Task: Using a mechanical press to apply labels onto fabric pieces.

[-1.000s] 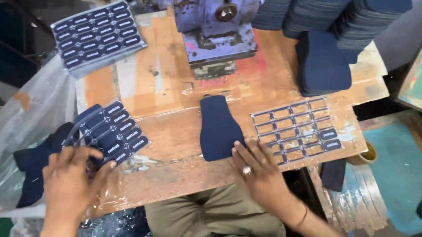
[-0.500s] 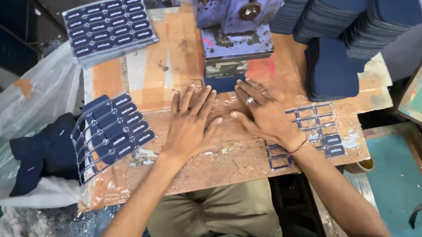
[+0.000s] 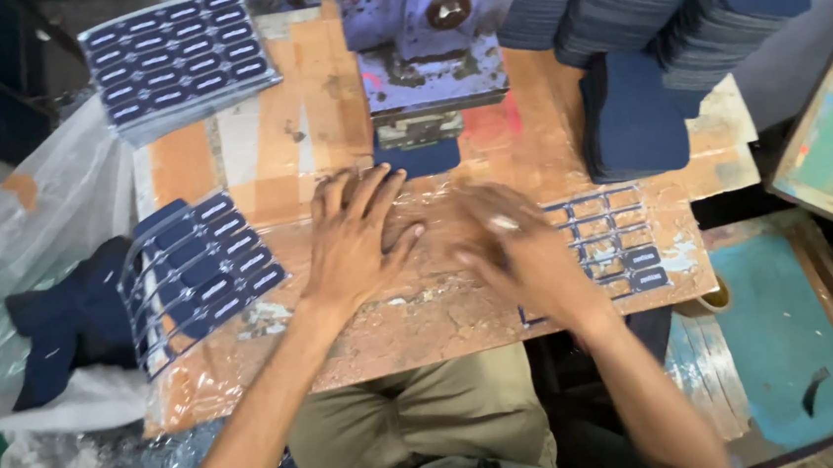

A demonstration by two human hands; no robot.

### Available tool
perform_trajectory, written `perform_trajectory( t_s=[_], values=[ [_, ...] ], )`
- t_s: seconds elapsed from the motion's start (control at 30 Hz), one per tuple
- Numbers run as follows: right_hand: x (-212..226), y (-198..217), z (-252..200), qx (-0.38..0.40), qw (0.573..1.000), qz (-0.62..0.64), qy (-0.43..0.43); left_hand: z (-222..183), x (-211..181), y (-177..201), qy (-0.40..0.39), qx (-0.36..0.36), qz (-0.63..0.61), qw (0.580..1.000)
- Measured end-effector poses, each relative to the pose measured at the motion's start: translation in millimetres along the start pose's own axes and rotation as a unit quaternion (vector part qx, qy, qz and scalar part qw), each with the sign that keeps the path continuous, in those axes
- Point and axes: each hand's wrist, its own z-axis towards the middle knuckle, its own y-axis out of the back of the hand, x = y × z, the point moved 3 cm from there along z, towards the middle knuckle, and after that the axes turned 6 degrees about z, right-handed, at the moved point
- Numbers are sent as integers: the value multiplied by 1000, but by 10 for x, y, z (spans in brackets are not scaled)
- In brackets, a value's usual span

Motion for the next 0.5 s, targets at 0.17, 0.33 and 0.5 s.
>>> perform_trajectory(
  t_s=[0.17, 0.33, 0.5],
  values=[
    [-721, 861, -1214, -249, 931, -257, -78, 11, 8, -6, 1, 4, 10, 1000],
    [-639, 1454, -1601, -104, 908, -190, -358, 9, 20, -71, -1, -8, 31, 999],
    [844, 1112, -232, -27, 993, 70, -88, -59, 24, -113, -11, -16, 14, 1000]
  ],
)
